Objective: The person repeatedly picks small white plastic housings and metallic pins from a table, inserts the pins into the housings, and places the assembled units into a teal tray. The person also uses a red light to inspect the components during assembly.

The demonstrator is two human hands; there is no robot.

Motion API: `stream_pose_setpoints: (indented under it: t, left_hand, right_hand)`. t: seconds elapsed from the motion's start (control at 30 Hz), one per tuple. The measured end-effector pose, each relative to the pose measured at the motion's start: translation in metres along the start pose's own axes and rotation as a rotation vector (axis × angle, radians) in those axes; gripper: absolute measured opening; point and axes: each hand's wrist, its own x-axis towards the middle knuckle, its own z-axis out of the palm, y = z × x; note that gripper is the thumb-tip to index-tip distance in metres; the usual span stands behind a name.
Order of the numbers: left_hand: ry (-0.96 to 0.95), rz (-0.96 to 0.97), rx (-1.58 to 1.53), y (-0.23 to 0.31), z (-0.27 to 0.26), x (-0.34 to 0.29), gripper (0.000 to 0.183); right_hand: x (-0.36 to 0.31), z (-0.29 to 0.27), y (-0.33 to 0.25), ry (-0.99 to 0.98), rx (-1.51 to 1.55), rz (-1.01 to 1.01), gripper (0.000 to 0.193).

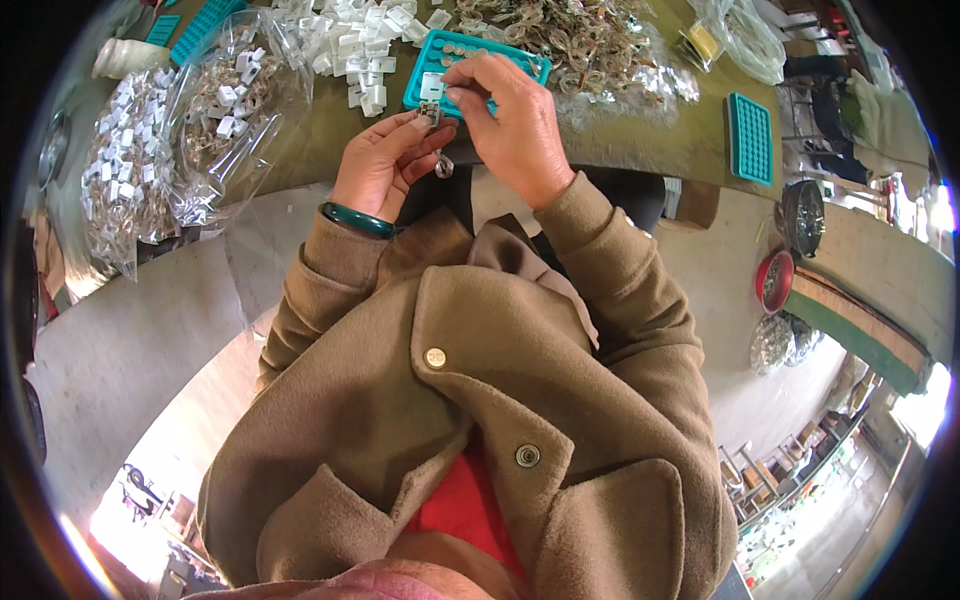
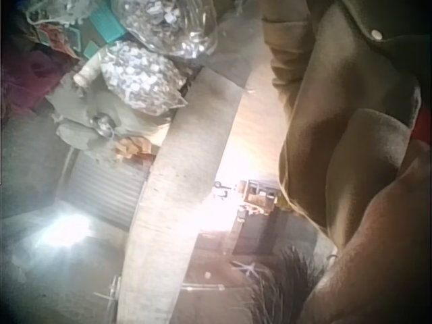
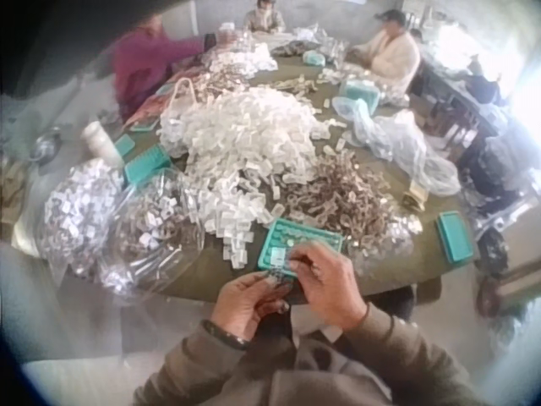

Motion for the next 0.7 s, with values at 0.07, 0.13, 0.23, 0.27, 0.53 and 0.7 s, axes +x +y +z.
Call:
stream_pose_setpoints:
  t: [0.07,0.13,0.23,0.27,0.53,0.7]
  left_hand:
    - [-0.027,0.009,0.006,-0.001,0.002,-0.001,0.022]
    - [-0.041,0.018,0.007,-0.002,0.004,-0.003,0.023]
    - [-0.055,0.025,0.023,-0.004,0.006,-0.007,0.024]
    - [-0.060,0.023,0.037,-0.004,0.007,-0.009,0.024]
    - [0.006,0.166,0.106,-0.016,0.016,-0.015,0.028]
    - [-0.031,0.246,0.173,-0.020,0.020,-0.020,0.031]
  right_hand:
    - [-0.004,0.001,-0.006,0.001,0.023,0.020,0.017]
    - [-0.008,0.003,-0.008,0.009,0.047,0.025,0.018]
    - [-0.013,0.005,-0.009,0.052,-0.009,-0.015,0.018]
    - [-0.014,0.004,-0.008,0.050,-0.051,-0.072,0.017]
    - [-0.017,-0.009,-0.005,-0.012,-0.189,-0.311,0.012]
    - [-0.016,-0.018,-0.007,-0.091,0.056,0.085,0.018]
